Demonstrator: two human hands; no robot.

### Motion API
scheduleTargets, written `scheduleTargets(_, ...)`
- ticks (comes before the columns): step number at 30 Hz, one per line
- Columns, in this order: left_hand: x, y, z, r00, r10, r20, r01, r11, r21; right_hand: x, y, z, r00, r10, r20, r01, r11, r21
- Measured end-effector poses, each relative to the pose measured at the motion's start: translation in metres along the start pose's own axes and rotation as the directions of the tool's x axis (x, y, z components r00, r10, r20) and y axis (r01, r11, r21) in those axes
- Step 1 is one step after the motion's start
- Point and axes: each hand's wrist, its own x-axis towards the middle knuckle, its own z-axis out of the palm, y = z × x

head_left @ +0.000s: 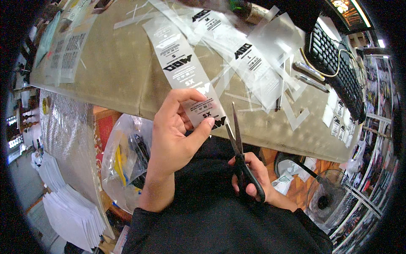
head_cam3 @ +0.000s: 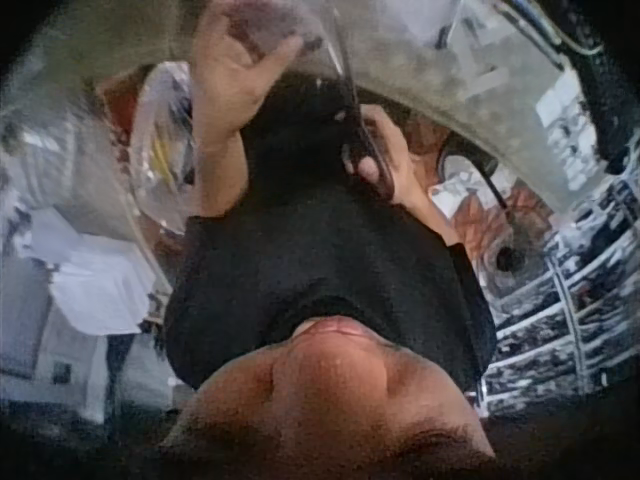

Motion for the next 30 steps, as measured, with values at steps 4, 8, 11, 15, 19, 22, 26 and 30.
scheduleTargets(4, -0.01, 0.006, -0.006, 0.992, -0.118, 0.052, 0.113, 0.989, 0.095, 0.001, 0.001, 0.003, 0.999, 0.023, 0.036, -0.021, 0.999, -0.032)
scheduleTargets(8, -0.018, 0.005, -0.007, 0.99, -0.142, 0.021, 0.14, 0.987, 0.082, 0.004, 0.005, 0.009, 0.998, 0.022, 0.051, -0.02, 0.999, -0.047)
scheduleTargets(11, -0.022, 0.003, -0.007, 0.985, -0.174, 0.021, 0.173, 0.984, 0.038, 0.005, 0.007, 0.012, 0.999, 0.017, 0.047, -0.014, 0.998, -0.063)
scheduleTargets(15, -0.022, 0.002, -0.007, 0.979, -0.203, 0.026, 0.203, 0.979, 0.008, 0.006, 0.01, 0.011, 0.998, 0.023, 0.061, -0.017, 0.995, -0.1)
scheduleTargets(19, -0.023, 0.003, -0.009, 0.978, -0.207, 0.034, 0.206, 0.978, 0.018, 0.005, 0.01, 0.012, 0.998, 0.026, 0.049, -0.021, 0.995, -0.093)
scheduleTargets(22, -0.024, 0.003, -0.009, 0.974, -0.223, 0.03, 0.223, 0.975, -0.005, 0.005, 0.01, 0.014, 0.999, 0.01, 0.044, -0.006, 0.996, -0.087)
scheduleTargets(26, -0.024, 0.003, -0.011, 0.981, -0.191, 0.045, 0.191, 0.982, 0.004, 0.001, 0.008, 0.011, 0.992, 0.107, 0.062, -0.101, 0.99, -0.094)
scheduleTargets(30, -0.024, 0.002, -0.01, 0.979, -0.199, 0.05, 0.2, 0.979, -0.033, -0.002, 0.008, 0.011, 0.988, 0.143, 0.059, -0.136, 0.985, -0.109)
